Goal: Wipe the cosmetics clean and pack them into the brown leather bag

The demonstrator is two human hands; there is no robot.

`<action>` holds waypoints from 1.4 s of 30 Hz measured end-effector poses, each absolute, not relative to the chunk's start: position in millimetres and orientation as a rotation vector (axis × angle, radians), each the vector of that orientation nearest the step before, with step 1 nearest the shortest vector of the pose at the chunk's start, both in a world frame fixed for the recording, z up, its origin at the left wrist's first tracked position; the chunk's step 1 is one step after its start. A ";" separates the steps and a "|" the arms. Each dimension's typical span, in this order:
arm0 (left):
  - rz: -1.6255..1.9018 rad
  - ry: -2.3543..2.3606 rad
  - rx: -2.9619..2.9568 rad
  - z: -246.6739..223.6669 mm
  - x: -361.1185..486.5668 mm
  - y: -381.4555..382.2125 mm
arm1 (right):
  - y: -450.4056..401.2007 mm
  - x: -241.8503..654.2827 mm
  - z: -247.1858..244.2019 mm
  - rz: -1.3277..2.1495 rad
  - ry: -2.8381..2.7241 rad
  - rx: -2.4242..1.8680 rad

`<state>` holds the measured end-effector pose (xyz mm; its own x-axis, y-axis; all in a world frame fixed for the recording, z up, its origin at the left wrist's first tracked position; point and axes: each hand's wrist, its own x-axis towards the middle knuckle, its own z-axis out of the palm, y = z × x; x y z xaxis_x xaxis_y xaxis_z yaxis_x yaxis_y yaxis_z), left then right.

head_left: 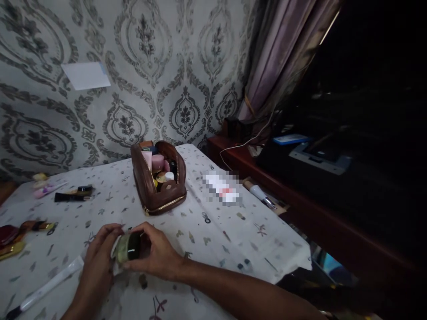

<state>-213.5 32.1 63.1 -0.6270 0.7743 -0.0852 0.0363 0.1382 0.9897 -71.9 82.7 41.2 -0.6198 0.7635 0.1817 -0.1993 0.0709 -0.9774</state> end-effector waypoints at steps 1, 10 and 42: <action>1.566 1.865 0.821 64.9 -215.3 30.7 | 83.2 -72.5 40.0 1.621 -1.628 -0.600; 1.415 1.917 1.782 57.5 -211.2 14.7 | 85.2 -75.4 28.8 1.530 -1.727 -0.598; 1.342 1.889 1.923 47.9 -222.6 18.4 | 81.3 -84.1 32.8 2.402 -0.523 -0.408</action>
<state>-222.6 18.4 47.9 -0.1791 0.8559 0.4851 0.7397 -0.2080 0.6400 -84.1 81.3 32.8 -0.7482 0.6447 -0.1564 -0.5214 -0.7173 -0.4622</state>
